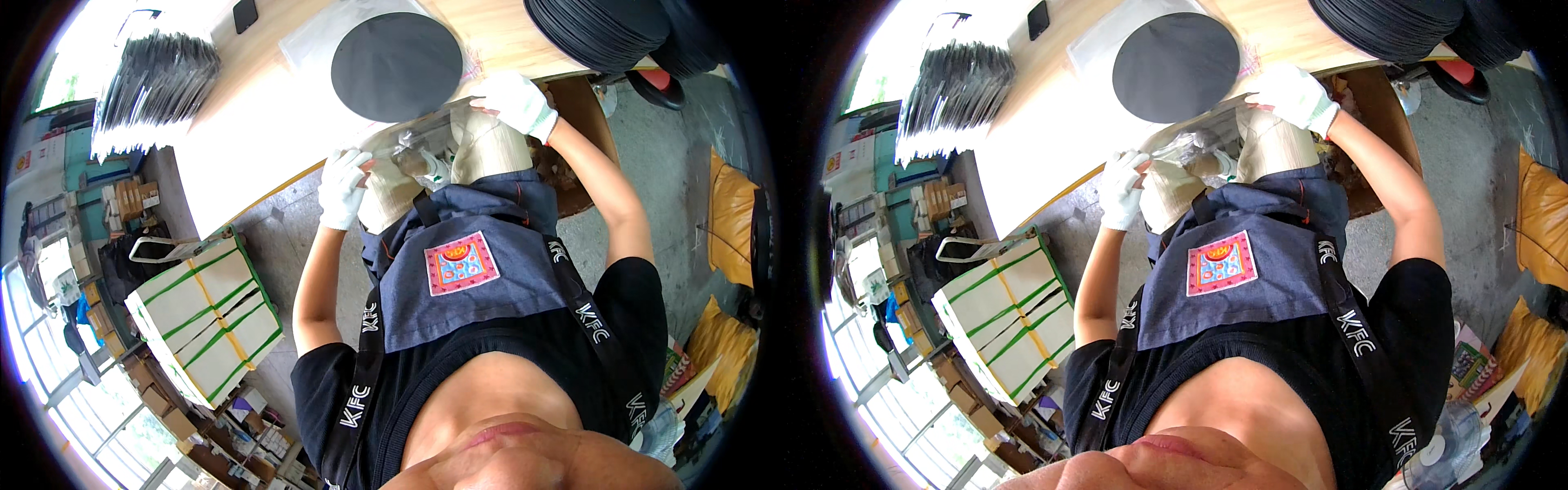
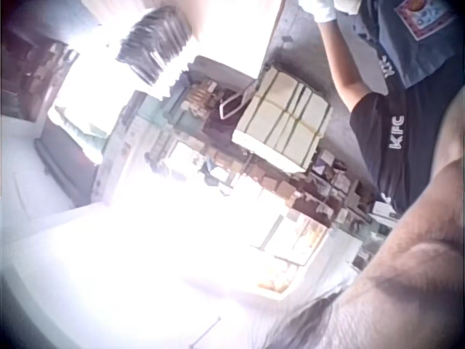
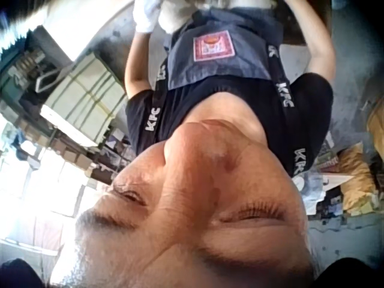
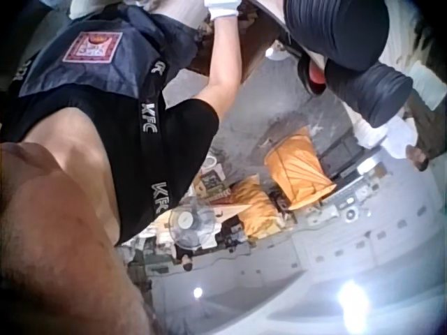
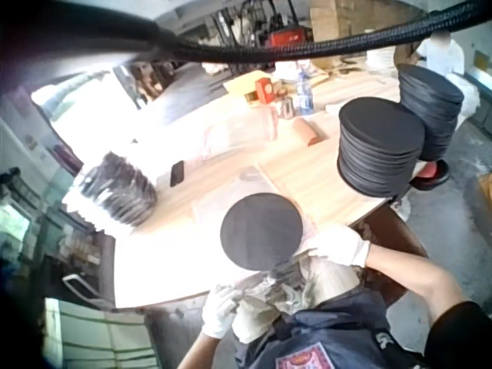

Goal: The person is placing black circular discs into plastic bags by hand at a table and setting them aside.

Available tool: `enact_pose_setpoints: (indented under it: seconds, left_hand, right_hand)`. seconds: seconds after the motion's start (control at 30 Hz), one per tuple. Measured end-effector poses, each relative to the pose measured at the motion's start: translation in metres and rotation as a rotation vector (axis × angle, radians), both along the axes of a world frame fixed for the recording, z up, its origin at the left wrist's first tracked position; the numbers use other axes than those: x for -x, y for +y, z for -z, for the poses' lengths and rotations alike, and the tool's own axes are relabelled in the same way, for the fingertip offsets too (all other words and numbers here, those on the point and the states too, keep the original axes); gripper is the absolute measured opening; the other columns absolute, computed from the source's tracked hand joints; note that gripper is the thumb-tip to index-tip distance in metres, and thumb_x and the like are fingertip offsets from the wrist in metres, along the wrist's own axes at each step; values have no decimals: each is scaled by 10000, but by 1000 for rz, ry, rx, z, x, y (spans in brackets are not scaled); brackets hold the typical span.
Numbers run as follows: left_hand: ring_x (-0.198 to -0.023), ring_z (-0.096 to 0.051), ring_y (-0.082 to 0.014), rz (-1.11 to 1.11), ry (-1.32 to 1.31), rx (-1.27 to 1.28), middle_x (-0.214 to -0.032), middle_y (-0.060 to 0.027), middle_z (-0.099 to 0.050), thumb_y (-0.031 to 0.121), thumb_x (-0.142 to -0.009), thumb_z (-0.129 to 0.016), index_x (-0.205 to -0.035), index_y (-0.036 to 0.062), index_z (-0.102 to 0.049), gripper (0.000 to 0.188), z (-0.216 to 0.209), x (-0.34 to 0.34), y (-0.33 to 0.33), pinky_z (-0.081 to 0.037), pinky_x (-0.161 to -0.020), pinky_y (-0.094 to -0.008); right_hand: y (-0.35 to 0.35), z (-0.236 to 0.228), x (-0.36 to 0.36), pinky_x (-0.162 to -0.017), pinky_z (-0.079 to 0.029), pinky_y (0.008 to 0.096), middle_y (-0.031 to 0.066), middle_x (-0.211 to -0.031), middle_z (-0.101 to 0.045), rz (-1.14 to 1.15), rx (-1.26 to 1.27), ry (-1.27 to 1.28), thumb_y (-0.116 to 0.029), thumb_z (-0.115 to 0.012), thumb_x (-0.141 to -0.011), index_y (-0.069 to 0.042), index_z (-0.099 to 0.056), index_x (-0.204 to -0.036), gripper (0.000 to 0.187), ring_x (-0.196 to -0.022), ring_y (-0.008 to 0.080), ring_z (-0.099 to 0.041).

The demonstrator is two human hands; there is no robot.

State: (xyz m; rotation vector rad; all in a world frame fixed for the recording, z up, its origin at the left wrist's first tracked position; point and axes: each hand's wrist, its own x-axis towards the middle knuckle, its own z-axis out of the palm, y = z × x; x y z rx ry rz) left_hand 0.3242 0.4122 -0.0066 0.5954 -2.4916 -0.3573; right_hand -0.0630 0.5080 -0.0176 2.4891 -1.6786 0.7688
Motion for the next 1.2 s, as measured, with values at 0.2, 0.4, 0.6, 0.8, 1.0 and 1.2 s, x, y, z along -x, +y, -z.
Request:
enact_pose_setpoints:
  seconds: [0.2, 0.4, 0.6, 0.8, 1.0, 1.2]
  left_hand:
    - [-710, -558, -154, -545, 104, -839, -764, -45, -630, 181, -902, -585, -857, 60, -679, 159, 10, -12, 31, -442, -698, -291]
    - [-640, -475, -71, -603, 455, -1076, -663, 29, -530, 214, -918, -563, -746, 57, -580, 234, 41, 3, 28, -382, -620, -232]
    - [-984, -531, -239, -784, 1432, -1483, -1082, -89, -540, 281, -913, -518, -1118, 61, -497, 301, 84, -3, 50, -486, -865, -407]
    - [-1278, -426, -324, -48, 618, -2089, -1348, -198, -461, 272, -943, -520, -1211, 21, -470, 371, 19, 69, 92, -342, -1073, -458]
    - [-1122, -540, -386, -278, 1097, -2095, -1217, -240, -538, 171, -880, -550, -1196, 26, -454, 360, 28, 101, 73, -458, -965, -446]
    - [-697, -637, -159, -272, 293, -982, -887, -77, -679, 96, -915, -549, -1052, -21, -605, 189, -29, 43, 28, -510, -596, -287]
  right_hand:
    - [20, -4, -32, -675, -470, 392, 119, -786, -659, 387, -189, -468, -314, -619, -858, -90, -681, -883, 234, -753, 301, -621]
    - [17, 20, -49, -649, -462, 404, 119, -746, -636, 711, -321, -635, -252, -615, -863, -86, -569, -980, 208, -725, 315, -624]
    - [33, 32, -38, -647, -462, 372, 71, -780, -630, 869, -155, -771, -377, -556, -923, -86, -511, -1006, 306, -694, 233, -609]
    - [42, 16, -44, -459, -380, 191, -13, -680, -590, 566, -754, -1572, -313, -621, -907, -79, -600, -880, 236, -531, 47, -512]
    - [29, -83, -28, -518, -440, 265, 23, -691, -616, 386, -718, -922, -288, -584, -921, -71, -586, -876, 221, -571, 117, -571]
    - [18, -220, 81, -924, -446, 388, 118, -1092, -643, 901, 84, -7, -429, -653, -790, -121, -604, -1169, 490, -1052, 294, -585]
